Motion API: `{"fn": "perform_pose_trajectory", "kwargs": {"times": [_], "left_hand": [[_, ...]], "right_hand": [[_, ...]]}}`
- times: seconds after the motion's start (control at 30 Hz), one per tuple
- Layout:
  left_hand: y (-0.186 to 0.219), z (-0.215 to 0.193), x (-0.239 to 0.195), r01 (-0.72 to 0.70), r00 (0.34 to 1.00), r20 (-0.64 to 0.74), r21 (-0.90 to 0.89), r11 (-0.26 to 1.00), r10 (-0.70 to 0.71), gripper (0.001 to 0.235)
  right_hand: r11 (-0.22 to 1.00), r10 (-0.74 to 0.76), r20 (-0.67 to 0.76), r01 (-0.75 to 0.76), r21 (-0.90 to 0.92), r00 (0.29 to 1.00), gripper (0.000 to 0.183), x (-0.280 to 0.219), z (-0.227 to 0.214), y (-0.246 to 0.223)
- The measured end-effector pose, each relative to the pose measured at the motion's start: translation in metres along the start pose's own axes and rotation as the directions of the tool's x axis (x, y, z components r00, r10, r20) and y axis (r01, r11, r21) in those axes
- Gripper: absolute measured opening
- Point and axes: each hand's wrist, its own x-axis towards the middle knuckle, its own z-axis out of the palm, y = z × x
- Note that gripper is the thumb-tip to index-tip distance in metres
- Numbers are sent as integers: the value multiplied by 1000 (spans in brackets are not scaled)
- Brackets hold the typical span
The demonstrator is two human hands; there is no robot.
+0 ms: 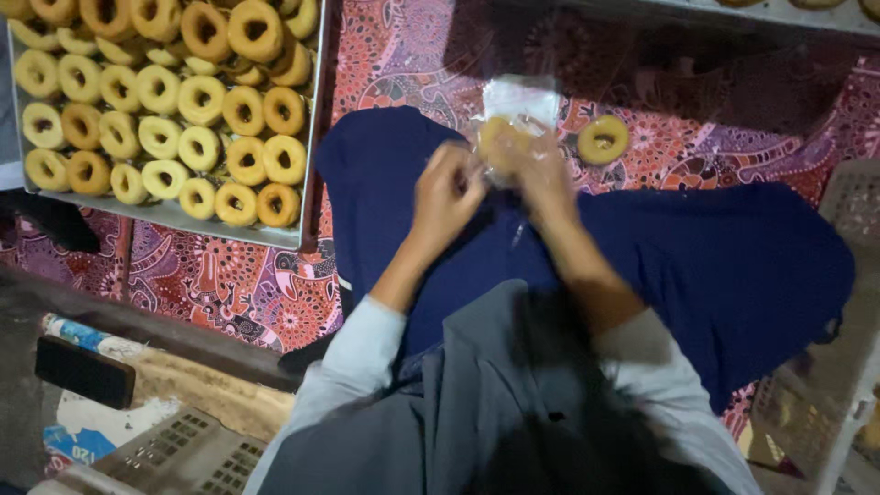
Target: The person sits on the floor and repeatedly picks donuts from metal trays, places them into clear plastic bags, and sets the sealed bags into a white basket. The person handles both plain and sprinkled donuts one at a time.
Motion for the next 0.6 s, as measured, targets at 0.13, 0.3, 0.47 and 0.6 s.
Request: {"fn": "perform_pose_trajectory", "kwargs": {"times": [0.13,0.3,0.47,0.6], "left_hand": [[-50,84,81,-183,982,-28,142,973,188,22],[-134,142,85,7,976,177,568,823,-131,32],[-154,147,76,-124,952,290,651,749,-95,21],[-104,129,81,-216,967,231,502,837,111,32]], "right_hand": [[998,-47,-344,30,-54,938,31,48,-68,17],[877,-227,-428,-7,-481,875,32,52,-114,65],[680,-492,-261,178,-712,831,56,58,-90,58],[800,-414,-218,239,-551,884,52,88,-64,16]]}}
